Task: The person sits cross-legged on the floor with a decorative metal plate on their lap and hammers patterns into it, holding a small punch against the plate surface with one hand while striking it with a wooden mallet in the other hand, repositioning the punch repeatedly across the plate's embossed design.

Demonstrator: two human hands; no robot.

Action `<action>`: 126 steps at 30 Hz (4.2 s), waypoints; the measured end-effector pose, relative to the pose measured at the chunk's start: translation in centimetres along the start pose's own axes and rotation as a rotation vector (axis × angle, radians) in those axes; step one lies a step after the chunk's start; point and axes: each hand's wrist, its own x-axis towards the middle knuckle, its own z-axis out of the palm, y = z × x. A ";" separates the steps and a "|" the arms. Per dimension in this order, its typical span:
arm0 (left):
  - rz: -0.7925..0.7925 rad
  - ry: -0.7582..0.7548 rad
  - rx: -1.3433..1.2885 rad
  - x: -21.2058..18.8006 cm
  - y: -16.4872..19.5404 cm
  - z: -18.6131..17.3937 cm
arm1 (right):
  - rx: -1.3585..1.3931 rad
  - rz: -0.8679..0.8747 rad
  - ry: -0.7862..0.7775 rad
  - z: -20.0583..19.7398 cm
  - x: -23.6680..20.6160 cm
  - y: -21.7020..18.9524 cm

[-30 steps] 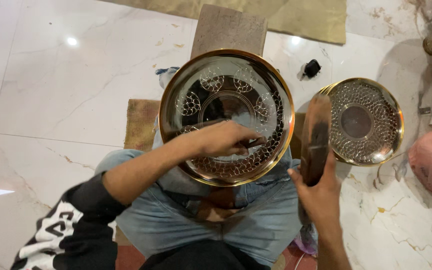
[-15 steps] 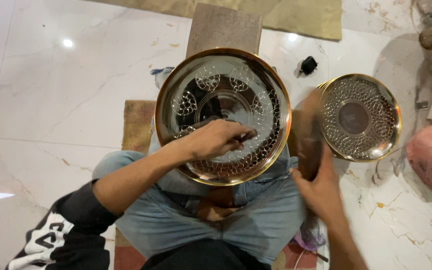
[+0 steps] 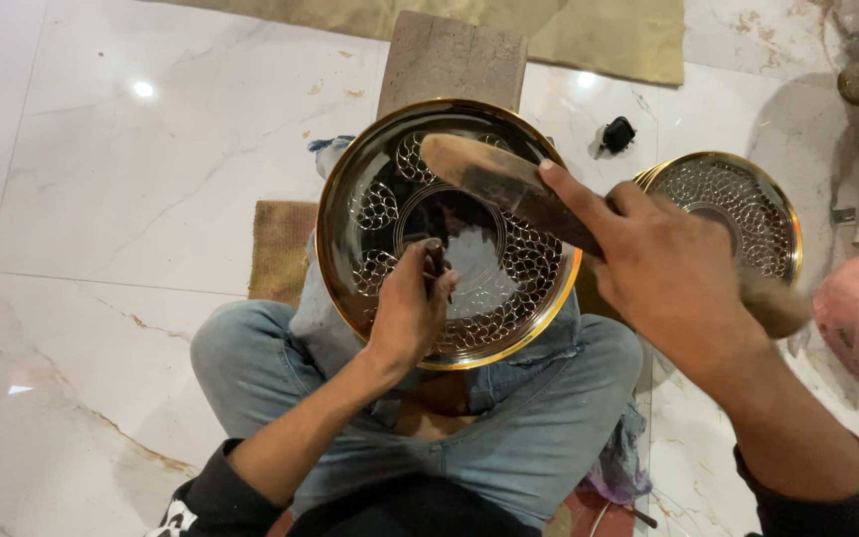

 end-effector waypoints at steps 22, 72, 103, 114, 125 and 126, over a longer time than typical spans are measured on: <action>-0.002 -0.365 0.116 2.2 0.0 -1.8 | 0.656 0.295 0.060 5.1 -3.9 0.9; -0.477 -0.095 -0.015 -10.3 -1.2 -2.4 | 1.727 -0.452 0.728 10.7 -17.1 -9.9; 0.089 -0.158 0.183 0.2 1.4 -5.7 | 0.875 0.751 0.074 24.3 -21.8 -7.5; 0.043 -0.442 0.099 2.6 0.4 -2.7 | 1.427 0.566 0.322 14.0 -13.5 -2.5; 0.085 -0.503 0.030 2.6 0.7 -3.0 | 0.433 0.202 -0.028 6.8 -4.1 1.2; 0.074 -0.512 -0.018 2.6 0.6 -2.9 | 0.503 0.226 -0.057 6.6 -3.7 1.3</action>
